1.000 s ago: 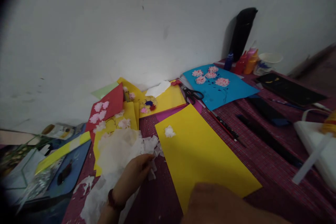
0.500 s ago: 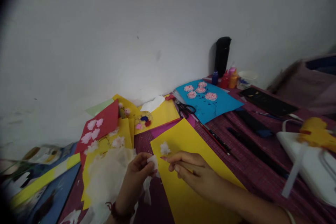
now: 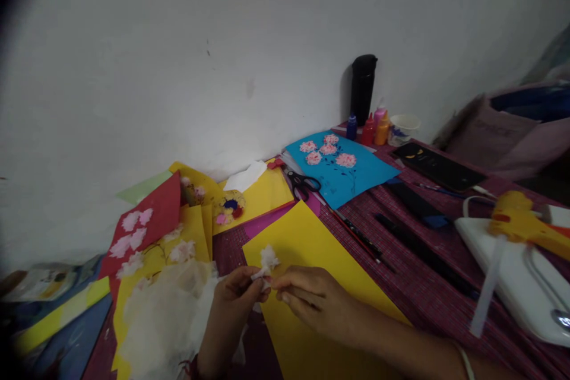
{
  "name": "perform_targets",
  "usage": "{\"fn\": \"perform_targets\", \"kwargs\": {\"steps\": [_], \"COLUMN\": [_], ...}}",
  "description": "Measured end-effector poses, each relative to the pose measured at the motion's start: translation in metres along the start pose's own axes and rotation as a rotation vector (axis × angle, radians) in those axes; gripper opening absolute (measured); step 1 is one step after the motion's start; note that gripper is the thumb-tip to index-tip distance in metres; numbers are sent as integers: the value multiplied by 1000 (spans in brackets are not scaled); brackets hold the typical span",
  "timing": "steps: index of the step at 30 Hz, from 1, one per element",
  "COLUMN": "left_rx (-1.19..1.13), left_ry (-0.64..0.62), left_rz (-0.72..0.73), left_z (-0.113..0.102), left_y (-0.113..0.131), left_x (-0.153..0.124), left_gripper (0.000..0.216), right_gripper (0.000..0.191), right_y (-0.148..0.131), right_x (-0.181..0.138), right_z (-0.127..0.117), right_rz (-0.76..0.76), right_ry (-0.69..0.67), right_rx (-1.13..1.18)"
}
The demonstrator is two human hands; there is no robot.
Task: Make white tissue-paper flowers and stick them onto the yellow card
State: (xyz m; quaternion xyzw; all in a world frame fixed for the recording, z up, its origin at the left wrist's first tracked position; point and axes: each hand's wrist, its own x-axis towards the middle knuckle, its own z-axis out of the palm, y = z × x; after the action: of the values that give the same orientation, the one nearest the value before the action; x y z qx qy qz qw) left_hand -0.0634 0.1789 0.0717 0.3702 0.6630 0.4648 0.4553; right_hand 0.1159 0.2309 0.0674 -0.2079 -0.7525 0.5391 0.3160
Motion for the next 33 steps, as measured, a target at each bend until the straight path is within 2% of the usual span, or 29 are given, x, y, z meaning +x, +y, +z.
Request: {"fn": "perform_targets", "kwargs": {"steps": [5,7,9,10,12,15,18,20,21,23,24,26,28,30,31,33], "left_rx": [80,73,136,212,404,623,778,776,751,662,597,382,27,-287,-389,-474], "left_ry": [-23,-35,-47,-44,-9,41,152,147,90,-47,-80,-56,-55,-119,-153,-174], "left_rz": [45,19,53,130,399,796,997,1024,993,827,702,431,104,-185,-297,-416], "left_z": [-6,-7,-8,-8,-7,-9,-12,-12,-11,-6,-3,4,9,13,15,19], "left_y": [-1,0,-1,-3,-11,-33,-54,-57,-55,-47,-42,-34,-31,-32,-33,-35], "left_x": [-11,-15,-17,-17,-16,-18,-24,-27,-28,-28,-27,-25,-23,-20,-18,-17], "left_gripper": [15,20,21,18,12,21,35,35,32,20,14,10,17,29,35,42], "right_gripper": [22,21,22,23,24,30,40,46,48,48,46,40,31,22,19,16], "right_y": [6,8,10,11,13,16,21,24,25,26,25,22,18,16,16,17], "right_x": [2,3,3,3,3,0,-4,-6,-7,-8,-8,-7,-6,-6,-6,-6], "right_z": [1,3,7,9,13,20,25,27,28,27,26,23,18,13,12,10], "right_rz": [-78,-25,95,162,282,439,584,619,618,603,592,560,472,378,351,328], "right_ry": [63,148,229,253,270,253,231,195,181,163,164,149,105,53,33,41], "right_rx": [44,133,339,456,675,899,909,845,817,774,767,779,793,774,755,705]}}
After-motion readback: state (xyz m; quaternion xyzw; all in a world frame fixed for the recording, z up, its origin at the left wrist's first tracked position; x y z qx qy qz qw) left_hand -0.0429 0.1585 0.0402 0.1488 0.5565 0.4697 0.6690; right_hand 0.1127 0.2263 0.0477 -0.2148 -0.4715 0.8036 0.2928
